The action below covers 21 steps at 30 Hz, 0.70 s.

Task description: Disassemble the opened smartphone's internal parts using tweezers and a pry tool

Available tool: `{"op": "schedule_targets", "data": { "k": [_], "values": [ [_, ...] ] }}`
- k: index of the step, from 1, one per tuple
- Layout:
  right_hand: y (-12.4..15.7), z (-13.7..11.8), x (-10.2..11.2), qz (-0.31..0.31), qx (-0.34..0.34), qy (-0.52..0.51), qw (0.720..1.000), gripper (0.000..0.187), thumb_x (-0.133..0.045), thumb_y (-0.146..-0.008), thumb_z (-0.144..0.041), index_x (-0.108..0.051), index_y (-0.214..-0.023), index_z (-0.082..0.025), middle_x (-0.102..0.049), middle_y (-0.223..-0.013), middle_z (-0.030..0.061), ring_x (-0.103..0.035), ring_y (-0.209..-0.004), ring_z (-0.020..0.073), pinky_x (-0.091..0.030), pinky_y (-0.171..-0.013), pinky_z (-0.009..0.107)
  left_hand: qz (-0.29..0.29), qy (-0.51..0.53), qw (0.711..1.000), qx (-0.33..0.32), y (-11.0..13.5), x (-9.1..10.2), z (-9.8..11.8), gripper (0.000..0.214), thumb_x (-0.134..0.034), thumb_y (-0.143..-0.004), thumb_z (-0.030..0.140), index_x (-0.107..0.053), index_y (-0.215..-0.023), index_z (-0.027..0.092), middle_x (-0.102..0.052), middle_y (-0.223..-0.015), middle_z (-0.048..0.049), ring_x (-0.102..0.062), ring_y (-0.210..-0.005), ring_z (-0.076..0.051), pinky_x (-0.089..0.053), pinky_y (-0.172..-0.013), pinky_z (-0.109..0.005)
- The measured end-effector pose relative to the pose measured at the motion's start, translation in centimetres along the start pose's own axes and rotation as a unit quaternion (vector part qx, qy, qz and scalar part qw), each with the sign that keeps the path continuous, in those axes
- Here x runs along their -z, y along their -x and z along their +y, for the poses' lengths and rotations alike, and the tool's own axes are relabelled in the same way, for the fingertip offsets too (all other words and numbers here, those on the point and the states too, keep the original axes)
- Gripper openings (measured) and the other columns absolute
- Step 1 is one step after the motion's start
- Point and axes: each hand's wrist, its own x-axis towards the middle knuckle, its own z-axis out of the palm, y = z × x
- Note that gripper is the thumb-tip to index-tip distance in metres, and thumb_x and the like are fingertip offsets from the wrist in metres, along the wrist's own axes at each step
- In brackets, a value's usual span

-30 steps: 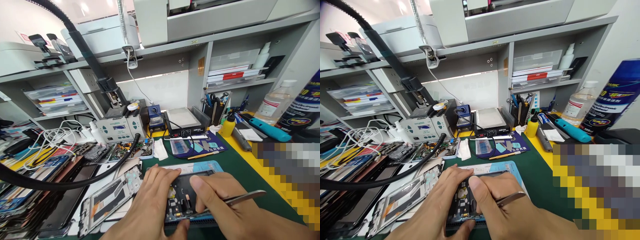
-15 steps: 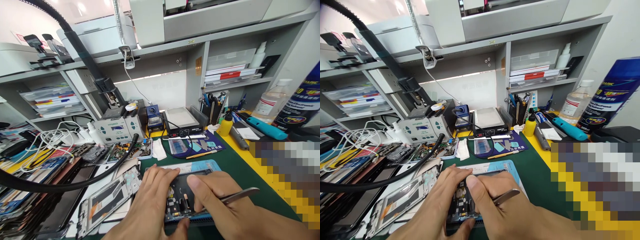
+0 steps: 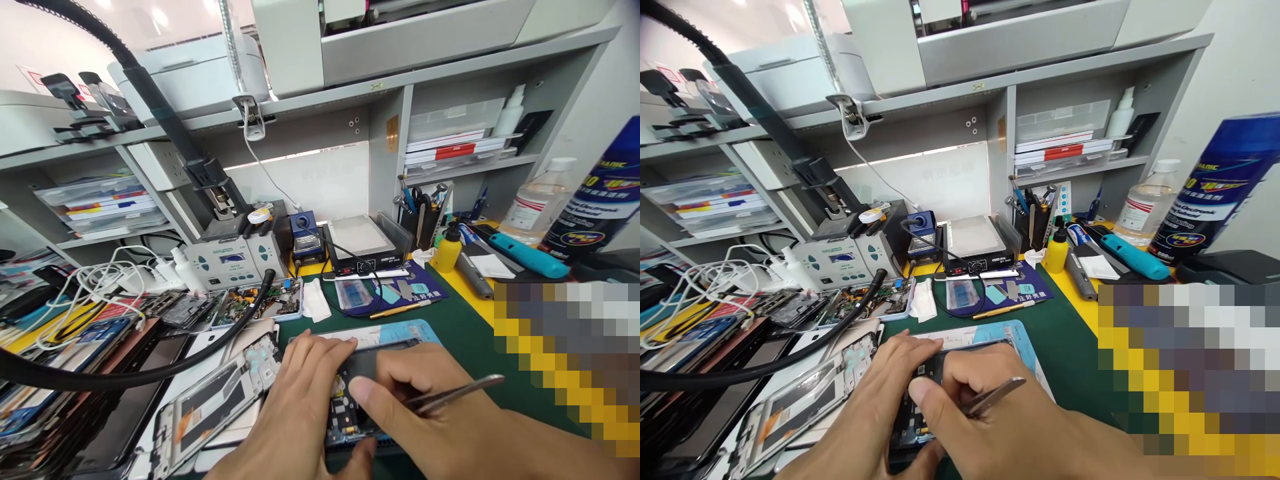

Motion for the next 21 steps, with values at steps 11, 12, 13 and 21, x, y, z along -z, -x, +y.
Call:
{"op": "schedule_targets", "data": {
  "k": [11,12,13,21],
  "values": [
    [-0.19,0.67,-0.3,0.028,0.052,0.02,0.998,0.044,-0.041,-0.109,-0.028,-0.032,-0.066,-0.024,-0.037,-0.058,-0.0078,-0.036,-0.052,0.0104,-0.032,-0.055,0.028,-0.006,-0.012,1.0,0.0,-0.02,0.13,-0.01,0.089,-0.069,-0.073,0.02,-0.028,-0.152,0.027,-0.055,-0.147,-0.0119,-0.049,-0.14,-0.039,-0.036,-0.121,-0.064],
    [-0.16,0.67,-0.34,0.032,0.056,0.024,0.998,0.043,-0.041,-0.109,-0.028,-0.033,-0.066,-0.024,-0.038,-0.058,-0.0078,-0.037,-0.052,0.0103,-0.033,-0.056,0.027,-0.006,-0.012,1.0,-0.002,0.0,0.14,-0.01,0.088,-0.069,-0.074,0.02,-0.029,-0.152,0.027,-0.056,-0.147,-0.0118,-0.049,-0.14,-0.039,-0.036,-0.121,-0.063],
    [-0.13,0.68,-0.39,0.033,0.056,0.026,0.998,0.043,-0.04,-0.109,-0.028,-0.033,-0.066,-0.024,-0.039,-0.058,-0.0078,-0.037,-0.052,0.0102,-0.033,-0.056,0.027,-0.007,-0.012,1.0,-0.002,0.02,0.15,-0.02,0.088,-0.069,-0.074,0.02,-0.029,-0.152,0.027,-0.056,-0.147,-0.0117,-0.049,-0.14,-0.039,-0.036,-0.121,-0.063],
    [-0.08,0.84,-0.52,0.05,0.07,0.054,0.995,0.042,-0.04,-0.108,-0.025,-0.035,-0.066,-0.023,-0.041,-0.058,-0.0075,-0.04,-0.052,0.0096,-0.035,-0.056,0.026,-0.021,-0.015,1.0,0.004,-0.18,0.29,0.05,0.089,-0.068,-0.074,0.018,-0.028,-0.153,0.028,-0.055,-0.148,-0.01,-0.047,-0.142,-0.038,-0.034,-0.123,-0.063]
  ]
}}
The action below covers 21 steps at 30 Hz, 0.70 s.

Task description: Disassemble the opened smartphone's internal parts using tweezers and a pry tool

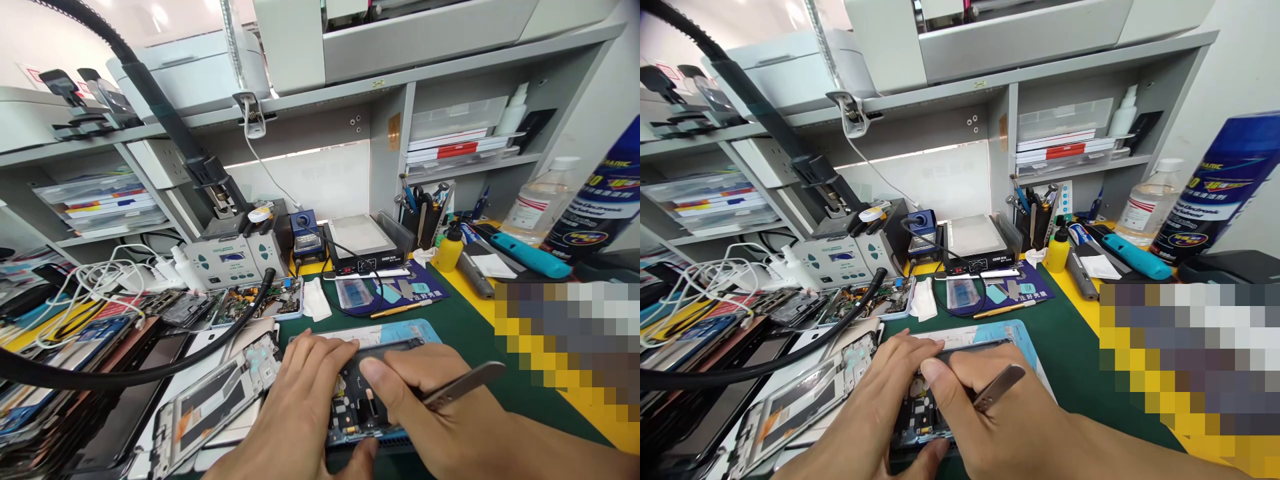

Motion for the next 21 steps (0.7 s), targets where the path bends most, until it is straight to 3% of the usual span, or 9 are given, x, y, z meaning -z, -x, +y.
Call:
{"op": "schedule_targets", "data": {
  "k": [5,11,21],
  "values": [
    [0.04,-0.05,0.07,-0.003,0.007,0.013,1.0,0.042,-0.041,-0.108,-0.023,-0.04,-0.066,-0.023,-0.047,-0.059,-0.0065,-0.045,-0.053,0.0101,-0.038,-0.059,0.025,-0.008,-0.001,1.0,-0.012,-0.07,-0.04,-0.17,0.09,-0.068,-0.072,0.018,-0.027,-0.152,0.027,-0.056,-0.147,-0.0117,-0.049,-0.14,-0.039,-0.036,-0.121,-0.065],
    [0.13,-0.21,0.31,-0.02,-0.006,-0.009,1.0,0.042,-0.042,-0.108,-0.024,-0.033,-0.067,-0.024,-0.038,-0.058,-0.0085,-0.036,-0.051,0.0096,-0.034,-0.056,0.026,-0.001,-0.01,1.0,-0.006,-0.04,-0.06,-0.06,0.092,-0.068,-0.072,0.018,-0.025,-0.153,0.027,-0.055,-0.148,-0.0122,-0.049,-0.139,-0.039,-0.035,-0.121,-0.065],
    [-0.02,-0.06,0.21,-0.013,0.001,-0.022,1.0,0.042,-0.043,-0.107,-0.023,-0.034,-0.067,-0.023,-0.039,-0.058,-0.0084,-0.039,-0.053,0.0093,-0.035,-0.058,0.026,0.006,-0.014,1.0,-0.016,0.19,-0.41,-0.25,0.091,-0.067,-0.076,0.02,-0.022,-0.155,0.029,-0.053,-0.148,-0.0138,-0.049,-0.139,-0.041,-0.038,-0.118,-0.068]
  ]
}}
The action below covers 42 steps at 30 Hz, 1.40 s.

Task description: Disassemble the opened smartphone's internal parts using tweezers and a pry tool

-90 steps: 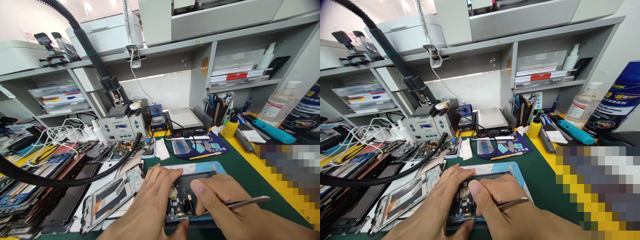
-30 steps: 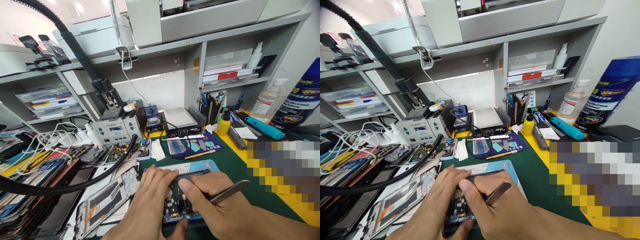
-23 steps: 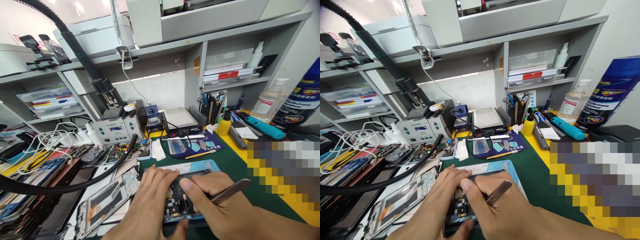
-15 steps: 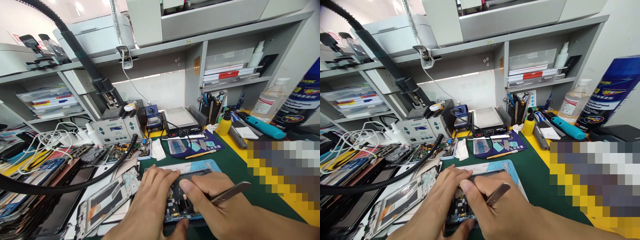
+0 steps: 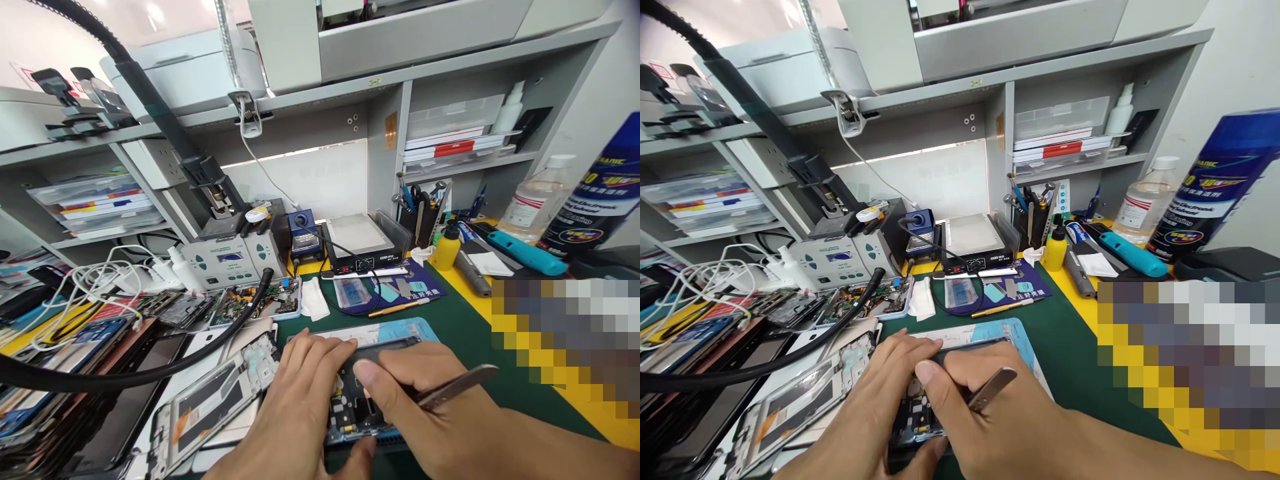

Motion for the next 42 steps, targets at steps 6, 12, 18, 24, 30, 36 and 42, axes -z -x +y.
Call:
{"op": "schedule_targets", "data": {
  "k": [6,12,18,24,30,36,42],
  "values": [
    [0.0,-0.1,0.0,-0.001,-0.003,-0.004,1.0,0.041,-0.043,-0.107,-0.024,-0.035,-0.067,-0.023,-0.04,-0.058,-0.0082,-0.04,-0.053,0.0093,-0.035,-0.057,0.025,-0.004,-0.002,1.0,0.0,0.1,0.0,0.1,0.093,-0.067,-0.073,0.019,-0.022,-0.154,0.029,-0.054,-0.146,-0.0134,-0.051,-0.138,-0.041,-0.038,-0.118,-0.067],
    [-0.1,-0.1,0.2,-0.009,0.006,0.005,1.0,0.04,-0.043,-0.106,-0.022,-0.034,-0.067,-0.023,-0.039,-0.058,-0.0086,-0.038,-0.052,0.0088,-0.034,-0.056,0.025,-0.001,-0.001,1.0,0.003,-0.1,0.1,0.1,0.091,-0.067,-0.074,0.019,-0.023,-0.153,0.029,-0.054,-0.147,-0.0121,-0.049,-0.138,-0.039,-0.036,-0.12,-0.065],
    [-0.1,-0.3,0.1,-0.004,0.009,-0.004,1.0,0.039,-0.044,-0.103,-0.02,-0.033,-0.066,-0.023,-0.037,-0.056,-0.0084,-0.037,-0.05,0.0082,-0.034,-0.054,0.024,0.002,0.007,1.0,0.0,-0.1,0.1,0.3,0.091,-0.068,-0.075,0.018,-0.023,-0.154,0.029,-0.053,-0.146,-0.0125,-0.049,-0.138,-0.039,-0.035,-0.12,-0.066],
    [0.1,-0.2,0.1,-0.014,-0.009,-0.011,1.0,0.043,-0.049,-0.102,-0.024,-0.031,-0.063,-0.023,-0.031,-0.055,-0.0092,-0.031,-0.049,0.0077,-0.027,-0.048,0.024,-0.003,0.015,1.0,-0.01,0.2,0.6,-0.1,0.091,-0.067,-0.072,0.015,-0.025,-0.152,0.03,-0.053,-0.146,-0.0112,-0.049,-0.138,-0.038,-0.04,-0.118,-0.065],
    [0.2,-0.2,0.1,-0.008,-0.003,-0.041,0.999,0.045,-0.052,-0.101,-0.024,-0.03,-0.062,-0.022,-0.028,-0.055,-0.0099,-0.029,-0.048,0.0071,-0.027,-0.047,0.023,-0.018,0.044,0.999,0.0,-0.1,0.9,-0.2,0.09,-0.064,-0.07,0.013,-0.028,-0.15,0.033,-0.054,-0.144,-0.0085,-0.049,-0.136,-0.037,-0.048,-0.111,-0.059],
    [0.1,-0.4,0.1,-0.014,-0.004,-0.041,0.999,0.045,-0.052,-0.101,-0.025,-0.032,-0.061,-0.022,-0.031,-0.054,-0.0098,-0.032,-0.048,0.0065,-0.027,-0.047,0.022,-0.006,0.049,0.999,0.015,-0.4,1.2,0.4,0.089,-0.065,-0.068,0.012,-0.031,-0.148,0.032,-0.053,-0.144,-0.0078,-0.048,-0.137,-0.035,-0.052,-0.108,-0.05],
    [0.0,-0.5,0.3,-0.021,-0.012,-0.036,0.999,0.045,-0.051,-0.101,-0.025,-0.03,-0.061,-0.023,-0.029,-0.054,-0.0096,-0.031,-0.048,0.007,-0.027,-0.048,0.023,-0.01,0.04,0.999,0.003,-0.1,1.1,0.2,0.087,-0.065,-0.068,0.011,-0.034,-0.147,0.031,-0.056,-0.142,-0.0078,-0.051,-0.136,-0.035,-0.051,-0.109,-0.051]
  ]
}}
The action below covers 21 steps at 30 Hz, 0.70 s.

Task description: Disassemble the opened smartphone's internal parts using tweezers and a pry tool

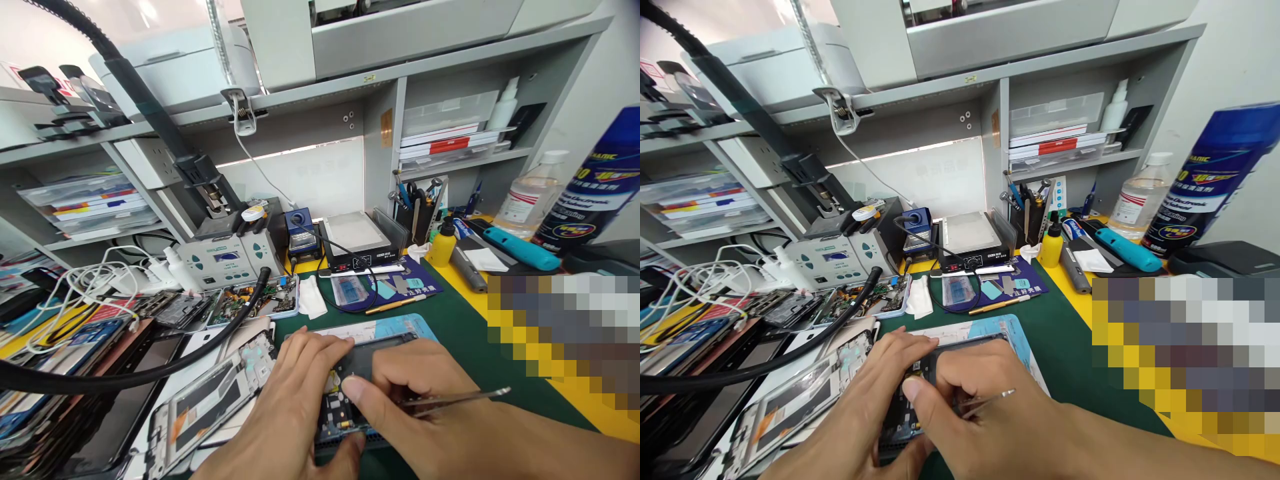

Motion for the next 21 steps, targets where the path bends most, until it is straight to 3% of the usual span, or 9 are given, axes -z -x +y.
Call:
{"op": "schedule_targets", "data": {
  "k": [5,13,21],
  "values": [
    [0.1,-0.1,0.0,-0.007,-0.002,0.012,1.0,0.043,-0.049,-0.101,-0.023,-0.031,-0.062,-0.023,-0.033,-0.055,-0.0088,-0.034,-0.049,0.0074,-0.029,-0.049,0.023,-0.004,-0.009,1.0,0.005,0.0,0.4,-0.1,0.09,-0.067,-0.072,0.014,-0.027,-0.151,0.032,-0.053,-0.147,-0.01,-0.048,-0.139,-0.038,-0.049,-0.112,-0.059],
    [0.1,0.0,0.0,0.01,0.015,0.044,0.999,0.044,-0.049,-0.1,-0.022,-0.028,-0.062,-0.023,-0.03,-0.054,-0.0092,-0.032,-0.048,0.0071,-0.028,-0.048,0.023,-0.057,0.019,0.998,0.018,-0.3,1.4,-0.3,0.08,-0.066,-0.08,0.016,-0.029,-0.149,0.037,-0.052,-0.152,-0.0065,-0.045,-0.144,-0.035,-0.053,-0.111,-0.059],
    [0.1,0.2,-0.1,0.008,0.011,0.065,0.998,0.043,-0.047,-0.102,-0.023,-0.028,-0.063,-0.023,-0.032,-0.054,-0.0085,-0.034,-0.047,0.008,-0.029,-0.049,0.025,-0.073,0.021,0.997,0.024,-0.4,1.9,-0.2,0.081,-0.069,-0.077,0.015,-0.034,-0.147,0.035,-0.054,-0.15,-0.008,-0.048,-0.143,-0.036,-0.053,-0.111,-0.059]
  ]
}}
